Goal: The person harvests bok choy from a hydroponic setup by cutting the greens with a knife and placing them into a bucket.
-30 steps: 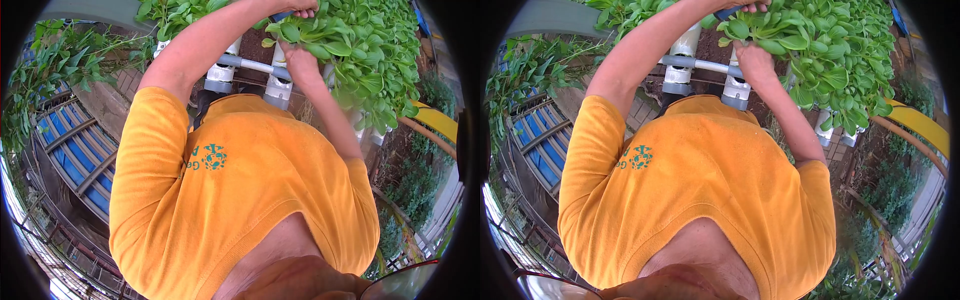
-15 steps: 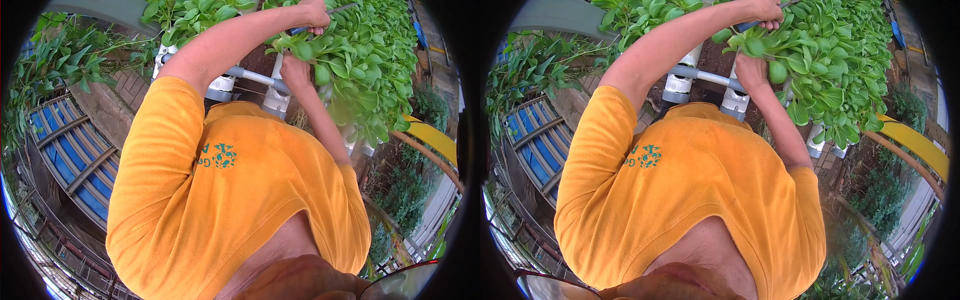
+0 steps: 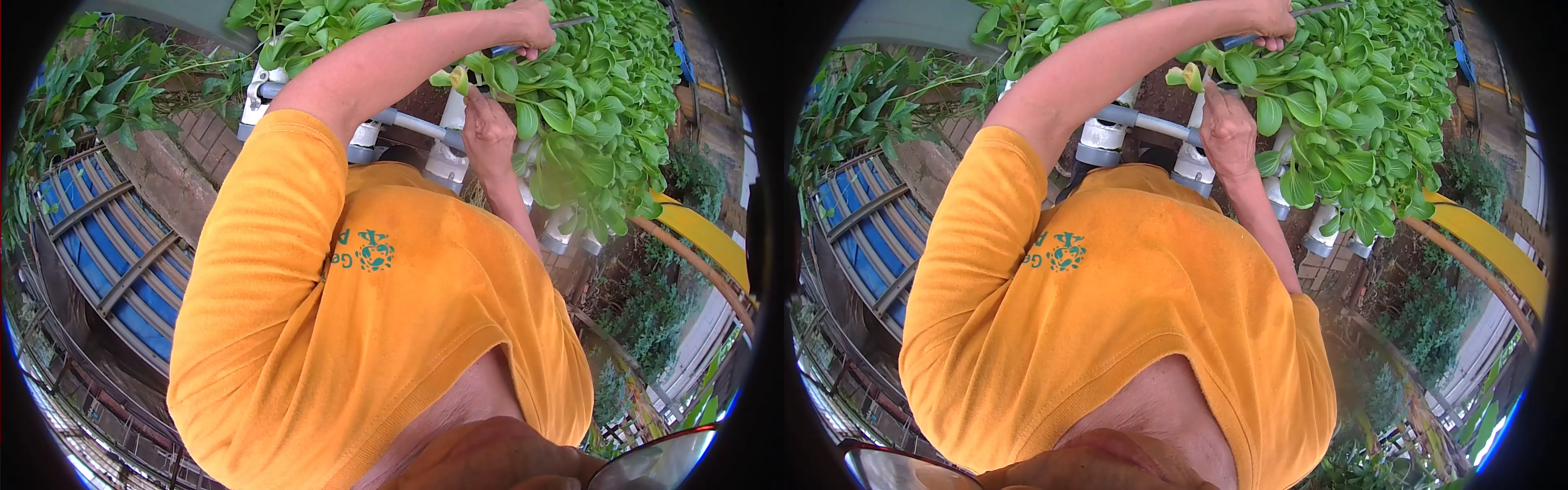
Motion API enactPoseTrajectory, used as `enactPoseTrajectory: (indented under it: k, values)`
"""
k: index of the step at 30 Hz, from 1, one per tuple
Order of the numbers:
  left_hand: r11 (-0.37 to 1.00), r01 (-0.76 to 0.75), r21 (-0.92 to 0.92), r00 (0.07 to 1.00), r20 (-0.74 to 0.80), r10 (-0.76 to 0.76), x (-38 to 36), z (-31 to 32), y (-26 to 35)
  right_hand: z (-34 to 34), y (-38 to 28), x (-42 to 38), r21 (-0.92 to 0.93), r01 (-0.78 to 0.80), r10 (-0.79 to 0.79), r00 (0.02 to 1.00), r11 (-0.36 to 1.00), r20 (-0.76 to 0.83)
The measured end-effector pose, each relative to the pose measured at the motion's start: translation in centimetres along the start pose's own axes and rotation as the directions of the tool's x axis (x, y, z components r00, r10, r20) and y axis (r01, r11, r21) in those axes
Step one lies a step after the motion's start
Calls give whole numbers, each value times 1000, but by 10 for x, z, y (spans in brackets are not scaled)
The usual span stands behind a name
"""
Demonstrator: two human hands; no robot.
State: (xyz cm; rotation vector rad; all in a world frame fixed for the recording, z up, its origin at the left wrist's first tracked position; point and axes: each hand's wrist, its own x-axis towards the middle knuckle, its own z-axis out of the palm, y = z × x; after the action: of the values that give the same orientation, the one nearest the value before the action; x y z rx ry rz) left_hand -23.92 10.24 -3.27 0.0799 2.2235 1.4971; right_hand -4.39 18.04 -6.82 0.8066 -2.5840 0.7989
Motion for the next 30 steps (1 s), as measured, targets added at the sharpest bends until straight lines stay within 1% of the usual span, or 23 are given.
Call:
enactPoseTrajectory:
  k: [2, 3, 5, 8, 9, 11, 12, 13, 14, 15, 18, 19, 21, 22, 23, 24, 25, 27, 28, 29, 30]
  values:
    - [1000, -14, -16, 998, -62, 13, -6, 1, 0, 4, 3, 1, -45, 40, -42, 998, 998, -40]
    - [1000, -22, -23, 995, -93, 19, -10, 0, 1, 4, -1, 5, -68, -13, 12, 1000, 998, -17]
    - [1000, -5, -15, 997, -82, 4, -10, -2, 2, 2, -12, 15, -117, -119, 123, 992, 986, 25]
    - [998, -18, 55, 998, -66, 22, 12, 5, -8, 17, 9, 21, -151, 15, -24, 998, 988, -54]
    - [996, -27, 87, 998, -62, 32, 20, 8, -12, 17, 12, 17, -176, 20, -26, 999, 984, -29]
    - [999, -49, 3, 994, -94, 49, -9, -2, -3, 18, 19, 12, -219, 43, -40, 999, 975, 16]
    - [998, -57, -39, 993, -110, 53, -28, -7, 3, 19, 21, 10, -214, 11, -2, 999, 977, 44]
    - [999, 28, 37, 999, -37, -27, -39, -10, 8, 20, 21, 7, -209, -22, 38, 997, 978, 71]
    - [999, 25, 26, 998, -59, -23, -46, -11, 7, 22, 23, 4, -207, -57, 79, 992, 977, 99]
    - [1000, 21, 14, 997, -78, -20, -51, -10, 6, 26, 28, 3, -161, 18, -14, 999, 987, 29]
    - [999, 1, -33, 996, -90, -4, -62, -10, 2, 27, 35, -7, -268, 3, 54, 978, 963, 203]
    - [999, -5, -53, 996, -90, 0, -65, -11, 0, 25, 37, -8, -276, -21, 90, 967, 961, 239]
    - [983, -19, -183, 994, -105, 0, -67, -15, -3, 20, 38, -9, -295, -71, 165, 937, 953, 308]
    - [969, -26, -245, 994, -107, -1, -67, -15, -5, 12, 29, -3, -277, -123, 221, 907, 953, 358]
    - [952, -90, -292, 991, -123, 56, -65, -16, -11, 2, 18, 5, -264, -176, 275, 871, 948, 407]
    - [970, -62, -236, 993, -109, 37, -64, -18, -12, -7, 11, 11, -254, -230, 325, 831, 940, 452]
    - [983, -35, -178, 995, -95, 19, -63, -21, -10, -8, 14, 14, -298, -176, 323, 753, 938, 573]
    - [999, 20, -42, 996, -89, -24, -61, -26, -7, -11, 7, 19, -194, -203, 281, 697, 960, 660]
    - [999, 10, -47, 994, -107, -15, -63, -25, -6, -9, 1, 22, -138, -214, 248, 670, 967, 700]
    - [999, 1, -49, 992, -128, -7, -66, -24, -6, -1, -6, 23, -92, -298, 280, 685, 950, 672]
    - [999, -5, -50, 988, -153, -3, -71, -24, -5, 10, -7, 21, -90, -244, 245, 742, 966, 624]
